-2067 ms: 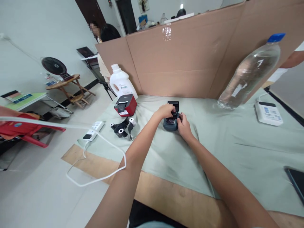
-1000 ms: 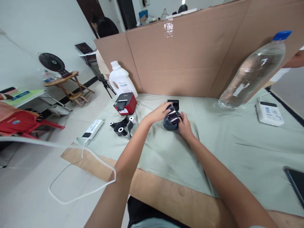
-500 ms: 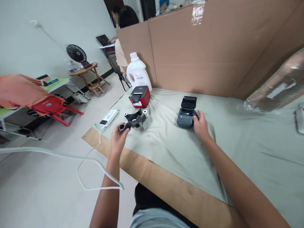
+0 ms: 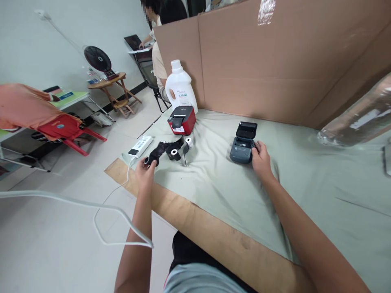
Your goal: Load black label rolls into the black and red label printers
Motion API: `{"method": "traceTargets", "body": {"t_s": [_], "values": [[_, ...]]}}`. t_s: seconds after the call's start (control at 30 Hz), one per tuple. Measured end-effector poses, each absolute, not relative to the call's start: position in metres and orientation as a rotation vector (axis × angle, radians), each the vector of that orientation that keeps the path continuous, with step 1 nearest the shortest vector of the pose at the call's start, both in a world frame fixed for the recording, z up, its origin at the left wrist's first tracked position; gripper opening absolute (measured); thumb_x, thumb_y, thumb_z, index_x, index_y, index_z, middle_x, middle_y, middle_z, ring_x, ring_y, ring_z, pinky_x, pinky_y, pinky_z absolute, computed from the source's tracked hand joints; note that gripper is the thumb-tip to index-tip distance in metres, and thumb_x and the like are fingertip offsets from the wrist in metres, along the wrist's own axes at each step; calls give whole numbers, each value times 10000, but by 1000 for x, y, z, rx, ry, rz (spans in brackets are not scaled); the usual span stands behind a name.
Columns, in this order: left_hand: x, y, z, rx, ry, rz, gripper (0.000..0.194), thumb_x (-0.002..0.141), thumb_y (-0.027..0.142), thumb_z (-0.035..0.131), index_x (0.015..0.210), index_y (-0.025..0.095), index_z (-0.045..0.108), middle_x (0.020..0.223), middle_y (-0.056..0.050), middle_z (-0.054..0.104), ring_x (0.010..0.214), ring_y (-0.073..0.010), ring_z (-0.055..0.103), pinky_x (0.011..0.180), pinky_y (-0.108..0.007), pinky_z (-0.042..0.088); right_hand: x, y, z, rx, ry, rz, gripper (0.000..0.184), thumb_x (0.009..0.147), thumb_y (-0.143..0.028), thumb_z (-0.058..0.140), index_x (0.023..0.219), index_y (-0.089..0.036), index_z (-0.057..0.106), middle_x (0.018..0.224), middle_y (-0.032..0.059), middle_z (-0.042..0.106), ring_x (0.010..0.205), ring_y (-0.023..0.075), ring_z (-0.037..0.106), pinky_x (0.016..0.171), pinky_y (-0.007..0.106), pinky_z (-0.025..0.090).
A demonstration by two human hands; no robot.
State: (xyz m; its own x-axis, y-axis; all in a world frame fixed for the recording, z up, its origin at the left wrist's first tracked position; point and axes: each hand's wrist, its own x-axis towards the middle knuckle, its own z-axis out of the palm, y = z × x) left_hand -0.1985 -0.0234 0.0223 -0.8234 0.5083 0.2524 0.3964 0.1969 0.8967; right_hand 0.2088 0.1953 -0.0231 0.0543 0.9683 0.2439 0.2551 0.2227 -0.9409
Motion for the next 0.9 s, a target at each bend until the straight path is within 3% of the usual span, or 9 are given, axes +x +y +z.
{"method": "traceTargets", "body": {"t_s": [0.27,0.53,0.63,0.73,0.8,0.9], "values": [[-199,-29,17,778,2684,1486,382,746,428,757,1022,204,616,1010,-73,743,955,-256,729,887,-380,578,209,195,-25,-1237,-1438,842,586,944,-452,515,1448,-155,498,1498,203,571,1412,305,534,1215,538,367],[-195,-23,15,912,2842,1078,356,837,416,686,1120,207,631,999,-98,757,971,-297,720,905,-416,551,209,194,-22,-1239,-1444,846,577,940,-400,500,1452,-133,496,1507,211,561,1414,294,535,1211,515,375],[-189,-27,20,879,2865,1067,508,837,448,707,1263,197,589,1145,-136,740,1112,-333,682,972,-460,521,208,195,-23,-1240,-1442,838,571,939,-396,497,1446,-132,501,1500,209,569,1409,294,540,1206,517,381],[-175,-29,31,1016,3029,1140,682,845,492,714,1420,193,498,1396,-182,627,1367,-373,516,1129,-534,392,208,197,-25,-1231,-1439,833,563,934,-414,505,1430,-147,515,1488,199,582,1399,293,549,1202,513,389],[-166,-24,40,1236,3062,1144,595,890,497,669,1396,211,542,1418,-168,613,1397,-375,470,1160,-540,332,208,198,-26,-1233,-1441,831,563,933,-432,508,1423,-155,520,1483,193,587,1398,294,550,1202,511,389],[-158,-5,50,1619,2837,980,436,922,446,637,1304,237,642,1283,-128,706,1271,-360,552,1091,-511,363,208,199,-27,-1237,-1445,825,568,932,-438,500,1422,-151,515,1486,201,582,1400,300,547,1200,515,388]]}}
